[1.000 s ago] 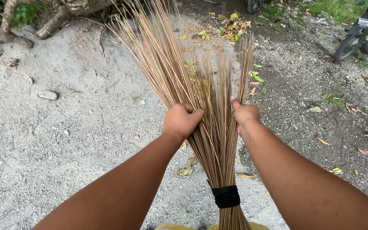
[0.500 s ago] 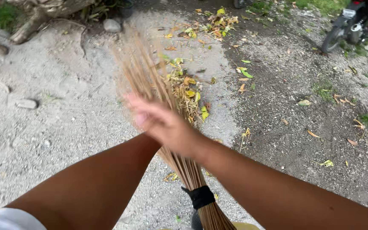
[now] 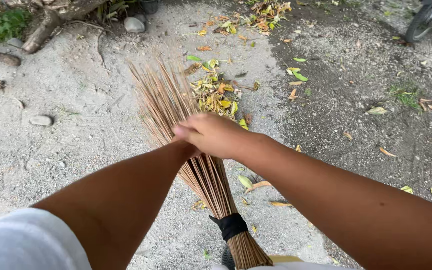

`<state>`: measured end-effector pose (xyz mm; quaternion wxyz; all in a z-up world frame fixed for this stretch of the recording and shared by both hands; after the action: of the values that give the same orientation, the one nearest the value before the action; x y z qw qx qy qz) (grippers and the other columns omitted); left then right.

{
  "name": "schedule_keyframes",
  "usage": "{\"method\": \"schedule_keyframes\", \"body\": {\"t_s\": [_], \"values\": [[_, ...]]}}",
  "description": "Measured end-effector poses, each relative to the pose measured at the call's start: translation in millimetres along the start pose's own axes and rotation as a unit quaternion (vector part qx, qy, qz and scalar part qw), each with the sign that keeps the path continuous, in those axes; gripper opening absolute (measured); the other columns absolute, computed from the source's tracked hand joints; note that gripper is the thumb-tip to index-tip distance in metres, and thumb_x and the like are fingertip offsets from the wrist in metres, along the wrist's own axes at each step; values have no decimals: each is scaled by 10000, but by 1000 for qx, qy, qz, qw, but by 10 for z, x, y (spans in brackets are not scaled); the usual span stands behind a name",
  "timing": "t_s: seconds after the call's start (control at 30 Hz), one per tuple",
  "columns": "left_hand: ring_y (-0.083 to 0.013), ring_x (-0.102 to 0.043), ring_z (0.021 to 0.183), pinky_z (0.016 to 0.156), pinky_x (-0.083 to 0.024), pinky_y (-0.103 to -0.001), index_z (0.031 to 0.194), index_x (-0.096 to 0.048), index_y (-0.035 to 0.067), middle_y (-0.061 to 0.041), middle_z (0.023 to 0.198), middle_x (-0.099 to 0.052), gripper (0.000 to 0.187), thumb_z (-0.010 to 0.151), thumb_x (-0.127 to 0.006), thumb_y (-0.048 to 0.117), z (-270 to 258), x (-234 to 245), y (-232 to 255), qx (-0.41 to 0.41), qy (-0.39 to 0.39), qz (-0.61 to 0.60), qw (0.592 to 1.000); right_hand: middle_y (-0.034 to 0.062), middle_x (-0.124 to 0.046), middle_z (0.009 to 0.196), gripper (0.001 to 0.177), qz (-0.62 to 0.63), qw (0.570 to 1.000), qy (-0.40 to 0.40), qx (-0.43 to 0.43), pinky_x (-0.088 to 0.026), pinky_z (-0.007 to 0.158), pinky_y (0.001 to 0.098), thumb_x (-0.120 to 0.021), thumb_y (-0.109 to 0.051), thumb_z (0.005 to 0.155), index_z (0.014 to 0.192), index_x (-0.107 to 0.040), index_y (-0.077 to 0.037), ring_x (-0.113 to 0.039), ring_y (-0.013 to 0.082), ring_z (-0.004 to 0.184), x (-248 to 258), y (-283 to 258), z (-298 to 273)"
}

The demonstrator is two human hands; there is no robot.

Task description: The person sweeps leaves on the ground using a handheld broom.

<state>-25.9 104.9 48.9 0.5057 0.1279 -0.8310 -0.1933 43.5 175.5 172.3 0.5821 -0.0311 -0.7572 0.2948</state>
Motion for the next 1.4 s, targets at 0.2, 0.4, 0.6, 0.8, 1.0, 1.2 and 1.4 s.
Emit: {"method": "schedule_keyframes", "body": {"t_s": [0.2,0.4,0.6,0.8,1.0,1.2,1.4], "values": [[-234,-745,827,777,-636,-356,1291,-547,146,-146,997,-700,370,984,-547,353,93,-85,199,-1,-36,36,999,36,-696,1394,633,160,956,-23,246,-548,1009,372,-310,-662,1015,1388,-659,-288,-650,205,1269,-282,-199,-327],[-225,-746,836,763,-648,-348,1391,-502,169,-142,1028,-689,406,1019,-513,334,195,-317,-109,34,-75,83,993,258,-387,1511,880,38,995,18,-95,-496,1025,481,-669,-617,935,1561,-318,-109,-490,389,1327,-743,1273,-289],[-278,-666,934,885,-578,-415,1266,-684,-6,-190,1155,-688,629,964,-658,546,219,-789,-870,155,17,-24,988,94,-567,1423,1275,455,778,-296,-316,-536,864,508,-855,-317,674,1593,13,-484,-617,267,1158,-1768,1329,-1133],[-343,-550,1411,1162,-463,-518,1405,-655,46,-192,1436,-660,624,1043,-510,532,-462,-1194,-1282,295,0,-68,953,39,-614,1153,1114,477,775,-364,-196,-599,817,448,-858,-85,715,1569,-191,-347,-646,198,1012,-2451,1428,-1093],[-361,135,1548,1226,23,-623,1632,53,273,-108,1716,58,854,996,-504,390,-1151,-1592,-1300,222,-4,45,974,213,-673,872,361,618,549,-416,-379,-661,682,464,-729,-126,832,1087,-533,38,-729,333,818,-3161,1358,-808],[-383,87,1558,1214,51,-597,1638,-9,162,-171,1698,-43,856,974,-499,390,-1732,-2090,-1576,252,15,62,966,214,-653,953,367,777,375,-265,-431,-643,681,392,-725,-167,929,1097,-528,92,-685,322,805,-3705,2210,-759],[-373,45,1560,1219,42,-586,1623,-57,163,-158,1696,-80,794,987,-463,408,-1598,-2222,-1421,108,51,108,987,224,-621,1046,510,731,443,-75,-514,-649,638,216,-739,-159,830,1277,-577,24,-700,260,876,-2640,4164,-1987]]}}
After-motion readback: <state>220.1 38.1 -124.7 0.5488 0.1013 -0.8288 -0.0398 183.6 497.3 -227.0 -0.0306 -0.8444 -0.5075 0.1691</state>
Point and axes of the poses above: each hand's wrist, its own z-axis towards the middle knuckle, its own x-axis out of the back of the hand, y = z × x, the point moved 3 cm from there along z, towards the middle knuckle
